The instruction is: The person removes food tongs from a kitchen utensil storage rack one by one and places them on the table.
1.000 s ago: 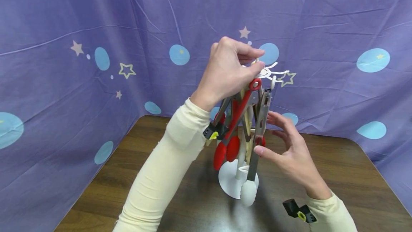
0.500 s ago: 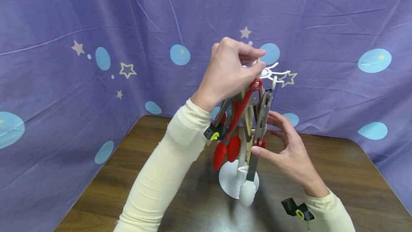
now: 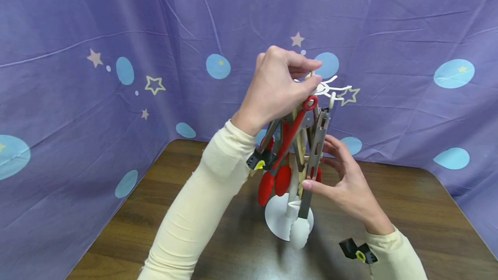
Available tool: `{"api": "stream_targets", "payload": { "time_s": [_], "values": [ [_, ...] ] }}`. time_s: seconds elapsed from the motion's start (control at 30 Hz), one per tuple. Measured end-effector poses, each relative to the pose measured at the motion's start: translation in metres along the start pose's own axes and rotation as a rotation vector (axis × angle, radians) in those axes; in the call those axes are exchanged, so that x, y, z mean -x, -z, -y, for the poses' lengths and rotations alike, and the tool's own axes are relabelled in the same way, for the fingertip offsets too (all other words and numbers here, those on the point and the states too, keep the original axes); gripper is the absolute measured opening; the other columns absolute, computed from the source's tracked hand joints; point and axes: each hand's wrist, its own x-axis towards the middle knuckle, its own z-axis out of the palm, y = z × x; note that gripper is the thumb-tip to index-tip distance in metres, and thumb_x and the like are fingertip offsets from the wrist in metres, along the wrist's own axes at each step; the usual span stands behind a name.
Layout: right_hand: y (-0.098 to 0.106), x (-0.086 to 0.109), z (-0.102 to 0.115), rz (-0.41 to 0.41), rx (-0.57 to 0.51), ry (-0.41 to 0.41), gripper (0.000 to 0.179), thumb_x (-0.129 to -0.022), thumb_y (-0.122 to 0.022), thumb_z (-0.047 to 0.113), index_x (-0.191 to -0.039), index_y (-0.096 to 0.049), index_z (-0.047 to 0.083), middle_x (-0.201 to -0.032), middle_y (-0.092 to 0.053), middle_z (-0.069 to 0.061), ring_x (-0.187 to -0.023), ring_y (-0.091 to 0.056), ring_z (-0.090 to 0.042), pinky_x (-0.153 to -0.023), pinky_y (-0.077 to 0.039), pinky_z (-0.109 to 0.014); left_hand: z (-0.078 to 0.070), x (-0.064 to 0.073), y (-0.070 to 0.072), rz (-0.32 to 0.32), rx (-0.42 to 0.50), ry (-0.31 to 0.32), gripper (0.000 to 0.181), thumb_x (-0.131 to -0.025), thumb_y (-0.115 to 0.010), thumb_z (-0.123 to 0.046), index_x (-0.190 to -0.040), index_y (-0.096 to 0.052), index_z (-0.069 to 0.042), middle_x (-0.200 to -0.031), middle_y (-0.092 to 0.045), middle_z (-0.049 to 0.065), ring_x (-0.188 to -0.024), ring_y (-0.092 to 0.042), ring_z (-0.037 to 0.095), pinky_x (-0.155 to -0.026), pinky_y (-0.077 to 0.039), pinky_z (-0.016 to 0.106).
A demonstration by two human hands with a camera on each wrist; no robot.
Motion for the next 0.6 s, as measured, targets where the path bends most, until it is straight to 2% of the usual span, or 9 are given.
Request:
{"api": "stream_targets", "payload": {
  "time_s": [0.23,0.6],
  "values": [
    [-0.0005,-0.0014,-0.0022,0.008,0.008,0.016,0.098,-0.076,-0.089,0.005,-0.155,-0.036,0.025,-0.145,-0.049,-0.004,-0.129,-0.050,-0.021,-0.103,-0.044,-0.026,0.0007,-0.0001,-0.0002,0.001,-0.014,-0.003,0.020,-0.086,-0.076,-0.012,-0.105,-0.081,-0.009,-0.101,-0.078,0.002,-0.086,-0.071,0.004,-0.079,-0.051,0.014],
    [-0.0005,-0.0020,0.0009,-0.021,-0.022,0.015,0.092,-0.074,-0.089,0.003,-0.151,-0.043,0.021,-0.135,-0.055,-0.003,-0.121,-0.055,-0.023,-0.102,-0.044,-0.023,0.0012,-0.0006,-0.0005,0.003,-0.011,-0.011,0.020,-0.085,-0.076,-0.012,-0.105,-0.081,-0.009,-0.101,-0.078,0.002,-0.087,-0.071,0.005,-0.079,-0.051,0.014]
  ]
}}
